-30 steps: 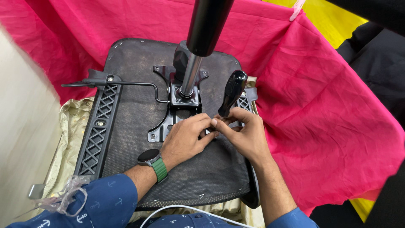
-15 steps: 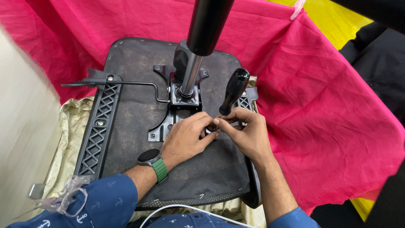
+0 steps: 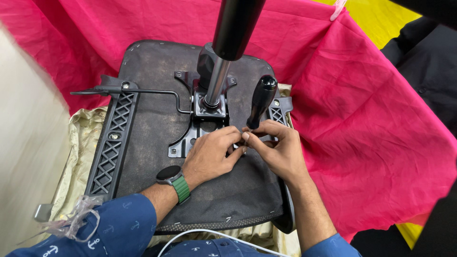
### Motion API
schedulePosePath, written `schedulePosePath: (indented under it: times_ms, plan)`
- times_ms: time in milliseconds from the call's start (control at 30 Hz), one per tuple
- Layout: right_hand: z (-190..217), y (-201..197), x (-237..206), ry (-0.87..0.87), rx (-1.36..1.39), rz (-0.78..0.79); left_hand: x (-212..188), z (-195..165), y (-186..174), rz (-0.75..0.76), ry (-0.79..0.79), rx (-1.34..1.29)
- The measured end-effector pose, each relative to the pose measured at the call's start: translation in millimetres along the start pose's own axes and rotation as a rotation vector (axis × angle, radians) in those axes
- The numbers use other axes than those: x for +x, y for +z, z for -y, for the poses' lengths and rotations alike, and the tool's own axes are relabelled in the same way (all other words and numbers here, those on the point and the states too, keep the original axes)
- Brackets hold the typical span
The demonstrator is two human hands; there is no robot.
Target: The person works on an office chair seat placed upside down on a bed. They use a screwdriver to loosen screws on the metal mounting plate under the seat, then grip and turn the black gas lift cylinder and mechanism by hand to detach it from the seat plate.
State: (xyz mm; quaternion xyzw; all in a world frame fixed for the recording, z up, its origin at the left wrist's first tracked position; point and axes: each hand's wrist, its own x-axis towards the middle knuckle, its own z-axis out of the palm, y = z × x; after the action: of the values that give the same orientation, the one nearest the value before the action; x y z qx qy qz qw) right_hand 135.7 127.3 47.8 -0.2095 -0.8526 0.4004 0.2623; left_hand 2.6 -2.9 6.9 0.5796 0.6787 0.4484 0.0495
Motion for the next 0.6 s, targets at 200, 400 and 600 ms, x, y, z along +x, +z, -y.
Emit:
schedulePosePath:
  times_ms: [200,400,600]
  plan:
    - [-1.8,3.5,1.7,-0.018,-0.024,-0.064,2.9,-0.7,0.0,-0.012,-0.133,-0.097]
    - [-0.1,3.6,1.9,0.035,-0.052,-0.077,2.7,4.1,0.2,-0.038,-0.05,-0.145]
    - [-1.1,1.1,0.9,0.007,0.134,0.006,2.7,3.9,1.1,-0.004,-0.037,-0.087]
